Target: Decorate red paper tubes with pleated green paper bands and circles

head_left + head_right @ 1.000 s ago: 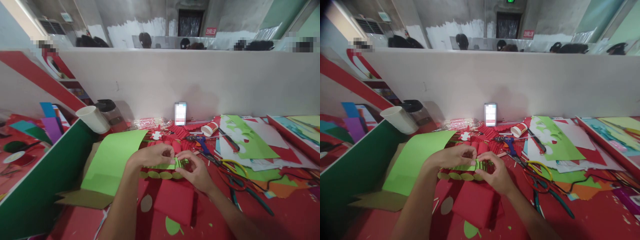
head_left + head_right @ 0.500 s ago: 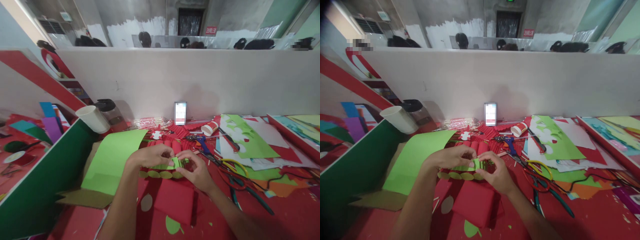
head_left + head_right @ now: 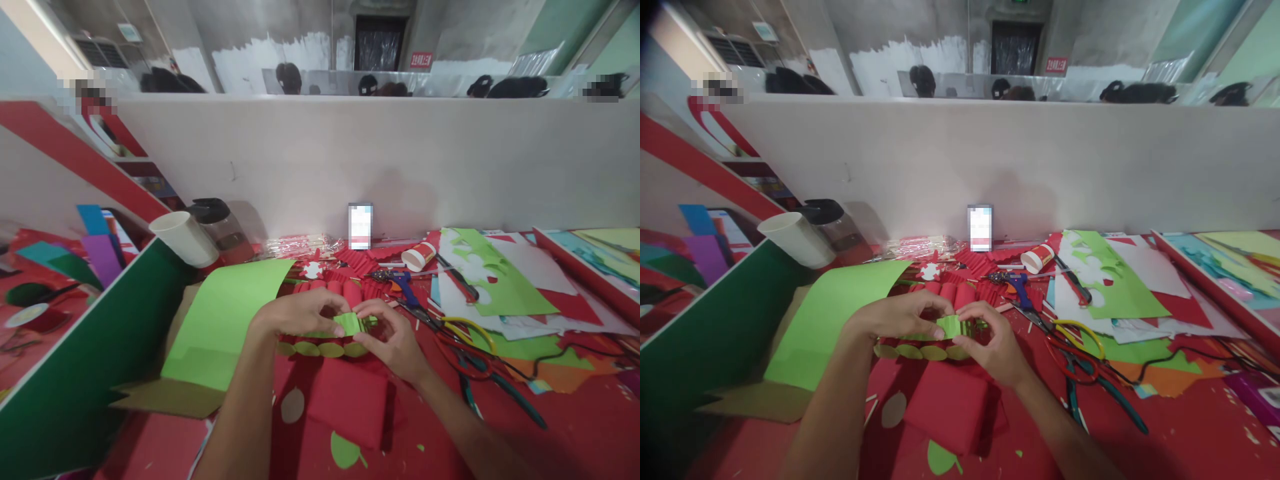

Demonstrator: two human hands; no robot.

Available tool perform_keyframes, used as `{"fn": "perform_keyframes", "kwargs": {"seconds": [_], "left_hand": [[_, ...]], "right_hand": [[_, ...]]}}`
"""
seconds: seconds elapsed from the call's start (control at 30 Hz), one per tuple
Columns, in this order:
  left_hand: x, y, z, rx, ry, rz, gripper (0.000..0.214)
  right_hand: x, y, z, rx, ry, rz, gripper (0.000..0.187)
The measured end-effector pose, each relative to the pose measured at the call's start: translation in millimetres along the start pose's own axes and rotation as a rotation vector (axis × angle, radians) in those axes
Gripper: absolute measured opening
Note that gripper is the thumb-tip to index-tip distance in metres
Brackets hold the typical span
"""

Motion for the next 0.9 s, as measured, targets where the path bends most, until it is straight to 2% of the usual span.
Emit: {"fn": "perform_keyframes", "kwargs": {"seconds": [0.17,0.57,0.9], "left_hand": [[-2.2,0.4,1.0,0.006,0.026,-0.024,0.013],[-2.5,-1.7,2.4,-0.020,-0.002,0.051,0.015],[-2.3,-14.0,-4.4,-0.051,0.020,0.064,0.024]], "right_hand": [[0.9,-0.5,0.3,0.003,-0.010,-0.002,0.022],[1.7,-9.3,-1.6,-0.019,-0.080,0.123,0.017],[1.5,-7.6,-2.0,-0.014,-0.073,0.146,0.018]]}}
Point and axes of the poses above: each hand's wrist, its own z-axis away from the middle knuckle, its own x-axis out of the palm, y = z × x, the point moved 6 cm from there along -z, towards the middle knuckle, and after that the axes turned 12 degrees about -x, right-handed, at the moved point
